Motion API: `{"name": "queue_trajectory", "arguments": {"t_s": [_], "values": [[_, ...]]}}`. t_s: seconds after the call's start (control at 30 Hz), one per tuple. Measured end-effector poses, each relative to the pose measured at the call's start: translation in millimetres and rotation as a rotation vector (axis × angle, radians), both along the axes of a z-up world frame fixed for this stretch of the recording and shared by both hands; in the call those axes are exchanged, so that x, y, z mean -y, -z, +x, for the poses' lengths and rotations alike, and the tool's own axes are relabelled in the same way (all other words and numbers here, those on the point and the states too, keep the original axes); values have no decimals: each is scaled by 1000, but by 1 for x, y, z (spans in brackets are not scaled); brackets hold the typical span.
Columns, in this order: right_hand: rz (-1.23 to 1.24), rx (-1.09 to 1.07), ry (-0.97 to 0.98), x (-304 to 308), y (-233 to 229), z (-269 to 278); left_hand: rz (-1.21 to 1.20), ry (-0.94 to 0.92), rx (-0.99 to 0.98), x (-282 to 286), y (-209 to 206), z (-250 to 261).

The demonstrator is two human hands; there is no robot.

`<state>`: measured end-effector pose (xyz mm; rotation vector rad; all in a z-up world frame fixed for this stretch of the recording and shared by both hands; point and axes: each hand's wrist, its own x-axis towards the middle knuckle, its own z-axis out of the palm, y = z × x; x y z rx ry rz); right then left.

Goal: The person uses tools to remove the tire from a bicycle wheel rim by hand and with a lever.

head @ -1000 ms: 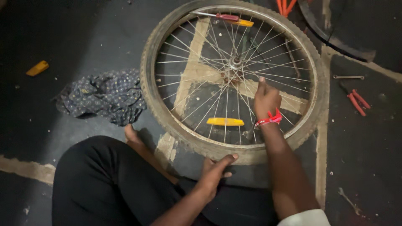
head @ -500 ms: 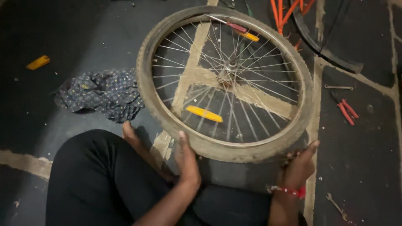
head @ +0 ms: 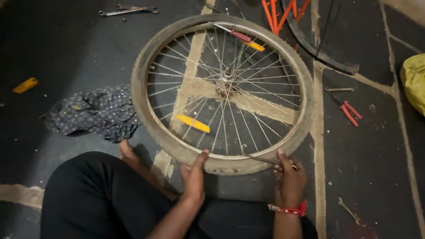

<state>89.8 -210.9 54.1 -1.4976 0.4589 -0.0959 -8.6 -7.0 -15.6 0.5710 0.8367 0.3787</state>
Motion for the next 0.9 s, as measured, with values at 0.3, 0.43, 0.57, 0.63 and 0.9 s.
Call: {"name": "queue_trajectory", "arguments": {"t_s": [0.3,0.43,0.57,0.63,0.9], "values": [[-175,130,-342,-41,-18,-28,-99,-91,-76,-16,-9,7],[-309,79,-447,-61,-29,-45,-238,227,128,6,-9,-3],[-555,87,-524,-62,-45,-50,-285,430,118,7,-20,-3],[-703,89,-530,-59,-51,-57,-295,444,138,2,-23,-2],[-1183,137,-512,-37,-50,-90,-307,572,209,2,-18,6]]}}
